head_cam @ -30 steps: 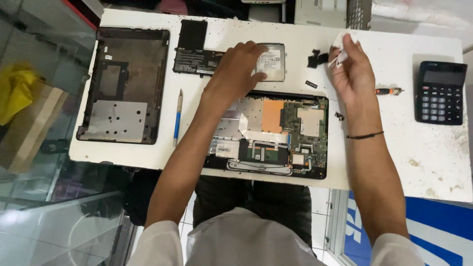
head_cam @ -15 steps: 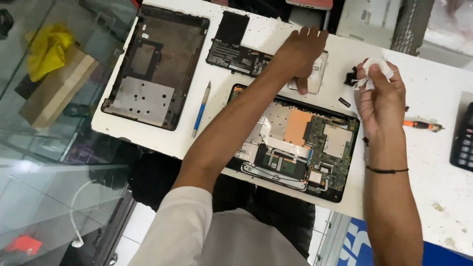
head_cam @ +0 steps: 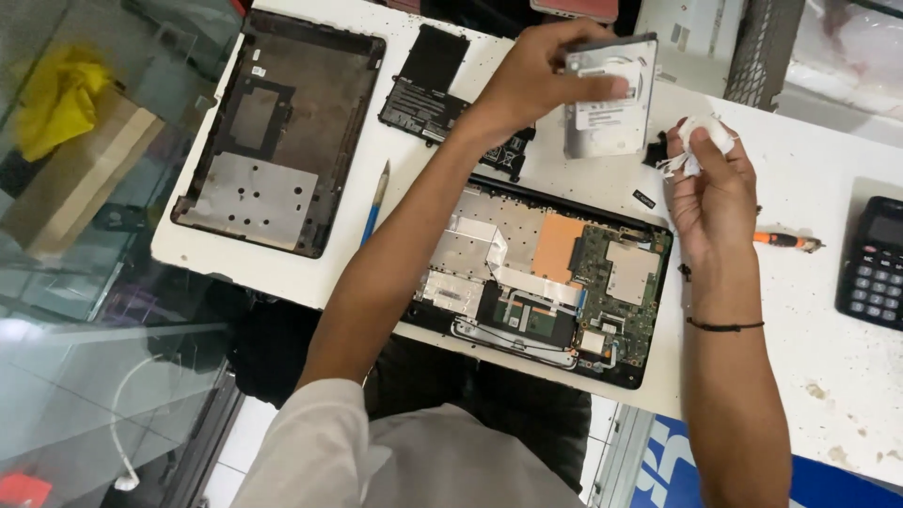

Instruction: The person wipes the exposed motherboard of a disassembled laptop with a white tissue, then picks up the hard drive and wipes its casing and label, turning it over to clean both sides. They continue wiping the drive and the board area on the workbench.

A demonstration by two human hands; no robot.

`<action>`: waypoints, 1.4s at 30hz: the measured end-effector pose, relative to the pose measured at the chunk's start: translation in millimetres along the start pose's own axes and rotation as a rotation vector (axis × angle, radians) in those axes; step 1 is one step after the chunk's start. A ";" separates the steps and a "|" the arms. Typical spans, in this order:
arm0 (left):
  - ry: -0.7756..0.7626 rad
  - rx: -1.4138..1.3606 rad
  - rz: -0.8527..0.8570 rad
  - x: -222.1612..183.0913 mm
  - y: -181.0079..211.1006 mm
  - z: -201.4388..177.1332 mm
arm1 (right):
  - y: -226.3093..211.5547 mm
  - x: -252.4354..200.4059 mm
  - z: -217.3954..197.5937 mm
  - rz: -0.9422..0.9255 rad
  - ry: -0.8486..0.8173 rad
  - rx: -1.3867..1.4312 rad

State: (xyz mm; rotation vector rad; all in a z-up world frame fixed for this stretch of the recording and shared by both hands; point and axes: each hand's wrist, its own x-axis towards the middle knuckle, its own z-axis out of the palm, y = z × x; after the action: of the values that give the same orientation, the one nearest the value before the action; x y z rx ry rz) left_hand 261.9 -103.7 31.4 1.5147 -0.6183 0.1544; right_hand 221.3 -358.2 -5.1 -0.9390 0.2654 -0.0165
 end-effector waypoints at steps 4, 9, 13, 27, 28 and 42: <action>0.373 -0.764 -0.433 -19.0 3.9 4.9 | 1.7 1.7 -2.6 -0.024 0.014 -0.025; 0.034 -1.217 -0.139 -35.9 27.3 -2.9 | 0.5 0.5 -1.1 0.009 0.023 0.016; 0.271 -1.204 -0.323 -42.7 32.7 -6.8 | 3.9 -8.6 -1.7 -0.031 -0.053 -0.092; 0.256 -1.068 -0.094 -60.5 22.6 12.6 | 62.3 -89.2 95.9 -1.334 -0.800 -1.474; 0.248 -1.069 -0.090 -61.1 10.9 12.4 | 67.0 -83.3 100.1 -1.341 -0.794 -1.476; 0.141 -1.280 -0.035 -65.3 -18.2 25.8 | 65.0 -50.8 111.2 -1.694 -0.440 -1.217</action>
State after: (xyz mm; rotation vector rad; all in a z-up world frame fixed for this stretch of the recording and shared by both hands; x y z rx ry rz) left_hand 208.3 -111.7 -16.8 0.2694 -0.4155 -0.1540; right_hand 191.4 -224.7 16.4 -2.0737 -1.1279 -1.3085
